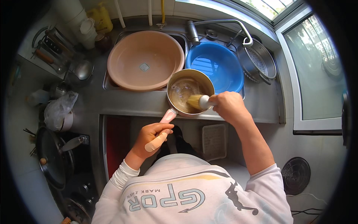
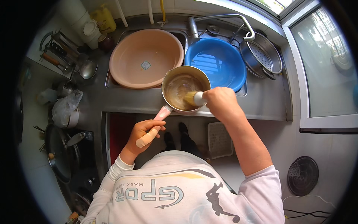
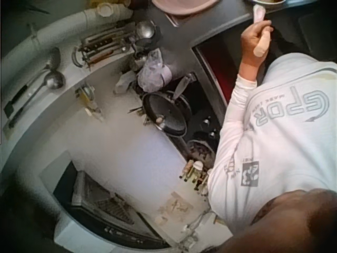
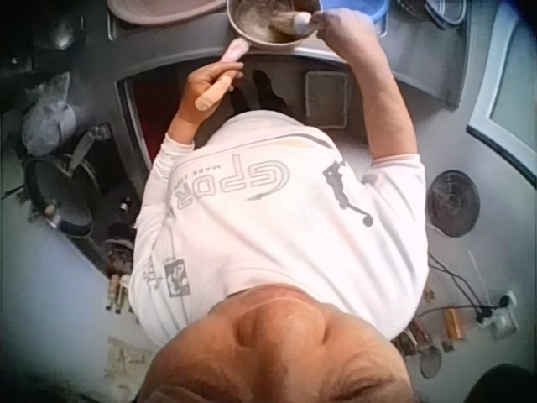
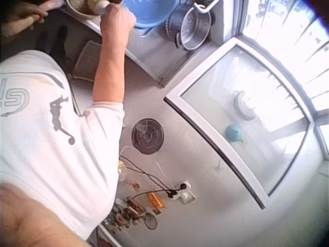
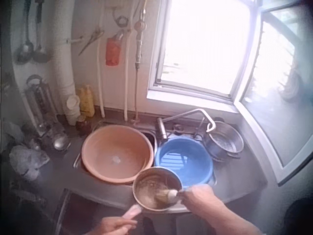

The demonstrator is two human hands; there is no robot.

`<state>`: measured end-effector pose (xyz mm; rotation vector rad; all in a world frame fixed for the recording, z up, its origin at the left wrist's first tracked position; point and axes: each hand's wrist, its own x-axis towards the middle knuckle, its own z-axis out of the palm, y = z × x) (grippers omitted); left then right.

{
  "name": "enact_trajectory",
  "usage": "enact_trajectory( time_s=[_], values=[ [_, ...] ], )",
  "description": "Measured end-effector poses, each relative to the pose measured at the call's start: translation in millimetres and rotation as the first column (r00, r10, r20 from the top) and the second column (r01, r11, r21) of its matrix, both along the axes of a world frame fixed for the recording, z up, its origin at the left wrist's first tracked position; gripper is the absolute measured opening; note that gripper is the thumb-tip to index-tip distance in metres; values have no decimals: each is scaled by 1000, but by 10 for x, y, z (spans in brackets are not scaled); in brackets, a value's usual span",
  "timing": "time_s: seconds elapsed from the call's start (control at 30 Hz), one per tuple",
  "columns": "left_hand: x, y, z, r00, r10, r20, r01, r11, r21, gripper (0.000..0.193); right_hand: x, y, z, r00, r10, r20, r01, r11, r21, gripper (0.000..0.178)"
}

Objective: The person washes a small pot with a brush and water at the kitchen sink, rinses it, and places it on the stovetop. They also handle a plate of sliced pumpkin and a knife on the counter.

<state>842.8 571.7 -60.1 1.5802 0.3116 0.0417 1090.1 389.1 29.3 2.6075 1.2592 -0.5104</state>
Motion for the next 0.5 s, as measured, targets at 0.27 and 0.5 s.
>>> enact_trajectory(
  time_s=[0.27, 0.5],
  values=[
    [26, 6, 106, 999, 34, 42, -40, 989, 143, 23, 135, 911, -180, 952, 283, 118, -299, 940, 163, 21],
    [6, 61, 168, 997, 74, 1, -73, 985, 154, 23, 427, 478, 19, 977, 174, 123, -173, 985, -22, 10]
  ],
)
